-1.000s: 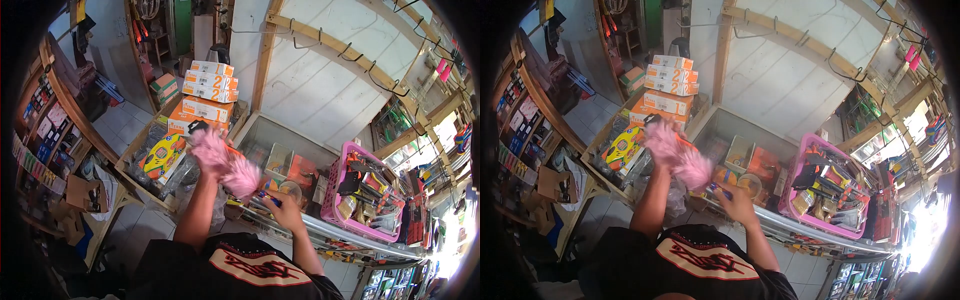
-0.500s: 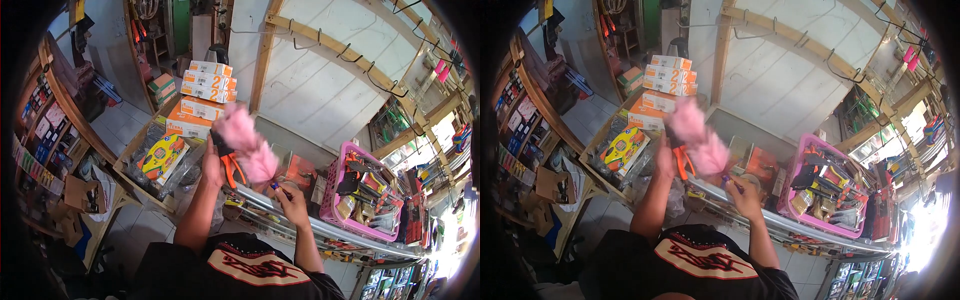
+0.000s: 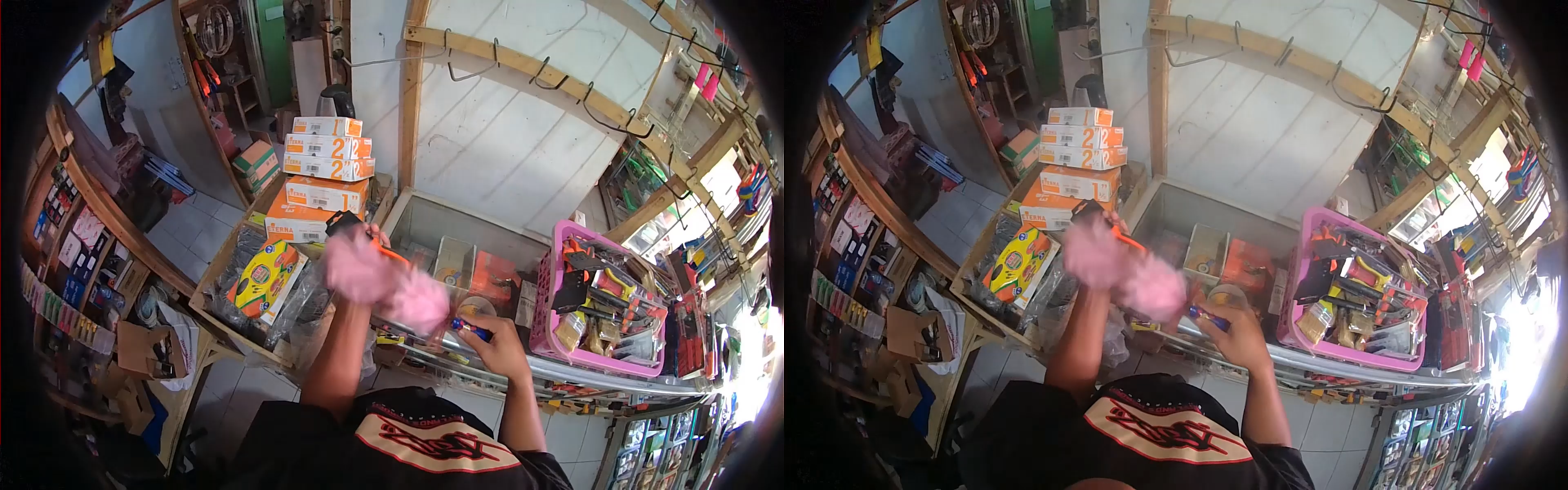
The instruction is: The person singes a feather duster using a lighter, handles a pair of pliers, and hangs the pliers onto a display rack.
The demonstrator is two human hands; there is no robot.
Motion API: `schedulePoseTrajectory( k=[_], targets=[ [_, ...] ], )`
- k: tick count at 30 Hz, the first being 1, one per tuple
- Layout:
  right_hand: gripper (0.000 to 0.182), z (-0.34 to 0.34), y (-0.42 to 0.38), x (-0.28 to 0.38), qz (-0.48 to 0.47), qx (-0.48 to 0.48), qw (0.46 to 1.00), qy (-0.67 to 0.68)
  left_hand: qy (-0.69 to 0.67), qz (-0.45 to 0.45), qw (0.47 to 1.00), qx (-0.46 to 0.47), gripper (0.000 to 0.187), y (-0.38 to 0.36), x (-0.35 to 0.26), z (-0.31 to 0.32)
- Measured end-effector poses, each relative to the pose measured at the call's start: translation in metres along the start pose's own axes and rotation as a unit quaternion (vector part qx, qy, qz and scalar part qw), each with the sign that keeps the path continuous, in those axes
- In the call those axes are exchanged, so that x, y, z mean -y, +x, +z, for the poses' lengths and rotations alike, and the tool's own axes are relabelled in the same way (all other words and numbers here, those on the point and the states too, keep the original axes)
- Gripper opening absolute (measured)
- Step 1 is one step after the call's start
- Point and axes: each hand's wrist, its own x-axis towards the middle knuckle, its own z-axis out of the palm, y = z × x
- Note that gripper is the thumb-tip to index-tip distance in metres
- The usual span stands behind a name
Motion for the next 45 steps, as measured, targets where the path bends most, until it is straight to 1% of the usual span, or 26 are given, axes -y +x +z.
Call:
schedulePoseTrajectory(
  k=[3, 4, 6, 8, 10, 13, 14, 15, 16, 19, 21, 22, 23, 24, 26, 29, 31, 32, 35, 37, 38, 39, 40, 41, 44, 45],
  targets=[
    [0.031, 0.016, 0.001, 0.003, 0.037, -0.054, 0.998, 0.004, 0.083, 0.010, 0.980, -0.181, 0.050, -0.007, 0.020, 0.066],
    [0.031, 0.021, 0.005, 0.006, 0.044, -0.066, 0.997, -0.017, 0.124, 0.000, 0.983, -0.133, 0.053, -0.012, 0.026, 0.056],
    [0.033, 0.039, 0.012, 0.019, 0.087, -0.077, 0.989, -0.088, 0.137, -0.011, 0.982, -0.132, 0.057, -0.017, 0.043, 0.028],
    [0.034, 0.061, 0.015, 0.019, 0.074, -0.088, 0.990, -0.083, 0.085, -0.011, 0.971, -0.223, 0.058, -0.018, 0.064, 0.003],
    [0.032, 0.057, 0.021, 0.023, 0.086, -0.065, 0.993, -0.040, -0.212, -0.034, 0.965, -0.150, 0.056, -0.018, 0.064, -0.036],
    [0.032, 0.028, 0.018, 0.011, 0.090, -0.025, 0.994, -0.061, -0.389, -0.028, 0.919, -0.051, 0.050, -0.008, 0.044, -0.063],
    [0.030, 0.027, 0.014, -0.010, 0.052, -0.051, 0.996, -0.051, -0.206, -0.036, 0.976, -0.053, 0.050, -0.008, 0.027, -0.058],
    [0.033, 0.028, 0.010, -0.008, 0.033, -0.062, 0.996, -0.052, -0.015, -0.043, 0.998, -0.051, 0.049, -0.007, 0.018, -0.029],
    [0.036, 0.028, 0.008, -0.004, 0.014, -0.072, 0.996, -0.055, -0.001, -0.033, 0.992, -0.119, 0.049, -0.009, 0.021, 0.000],
    [0.038, 0.028, 0.000, 0.016, 0.024, -0.039, 0.998, -0.052, 0.019, 0.002, 0.986, -0.168, 0.052, -0.003, 0.027, -0.010],
    [0.037, 0.028, 0.004, 0.024, -0.020, -0.043, 0.998, -0.044, -0.069, -0.112, 0.991, -0.032, 0.059, 0.004, 0.023, -0.006],
    [0.037, 0.029, 0.006, 0.022, 0.035, -0.063, 0.995, -0.074, -0.117, -0.175, 0.977, 0.037, 0.060, 0.007, 0.023, 0.001],
    [0.037, 0.030, 0.007, 0.019, 0.042, -0.073, 0.994, -0.069, 0.053, -0.069, 0.991, -0.099, 0.062, -0.001, 0.031, 0.008],
    [0.038, 0.031, 0.009, 0.015, 0.049, -0.084, 0.993, -0.065, 0.246, -0.016, 0.934, -0.259, 0.066, -0.006, 0.044, 0.046],
    [0.038, 0.028, 0.015, 0.004, 0.050, -0.084, 0.993, -0.059, 0.248, -0.030, 0.968, -0.023, 0.069, -0.016, 0.047, 0.022],
    [0.035, 0.024, 0.018, -0.005, 0.061, -0.082, 0.994, -0.046, 0.290, -0.111, 0.949, -0.060, 0.076, -0.027, 0.046, 0.010],
    [0.030, 0.023, 0.026, -0.004, 0.088, -0.123, 0.988, -0.043, 0.271, -0.167, 0.914, -0.253, 0.077, -0.016, 0.059, 0.069],
    [0.030, 0.022, 0.025, -0.004, 0.077, -0.102, 0.991, -0.043, 0.233, -0.196, 0.930, -0.208, 0.075, -0.017, 0.057, 0.032],
    [0.031, 0.015, 0.022, -0.004, 0.042, -0.039, 0.997, -0.049, 0.113, -0.230, 0.961, -0.100, 0.070, -0.037, 0.053, 0.003],
    [0.031, 0.018, 0.024, -0.015, 0.062, -0.130, 0.989, -0.029, 0.174, -0.198, 0.938, -0.227, 0.059, -0.016, 0.064, 0.079],
    [0.031, 0.017, 0.024, -0.007, 0.088, -0.162, 0.983, -0.016, 0.134, -0.234, 0.957, -0.107, 0.055, -0.020, 0.051, 0.048],
    [0.031, 0.014, 0.024, 0.001, 0.113, -0.193, 0.975, -0.002, 0.093, -0.266, 0.959, 0.014, 0.051, -0.015, 0.044, 0.049],
    [0.032, 0.010, 0.020, 0.006, 0.139, -0.156, 0.978, -0.006, 0.088, -0.252, 0.962, -0.060, 0.050, -0.014, 0.047, 0.050],
    [0.033, 0.009, 0.016, 0.002, 0.116, -0.121, 0.985, 0.027, 0.082, -0.238, 0.958, -0.134, 0.051, -0.011, 0.052, 0.050],
    [0.034, 0.009, 0.003, -0.017, 0.078, -0.038, 0.992, 0.094, 0.214, -0.174, 0.960, -0.035, 0.048, -0.014, 0.048, 0.006],
    [0.033, 0.013, 0.002, -0.025, 0.073, -0.083, 0.991, 0.072, 0.148, -0.201, 0.967, -0.057, 0.045, -0.010, 0.049, 0.024]
  ],
)
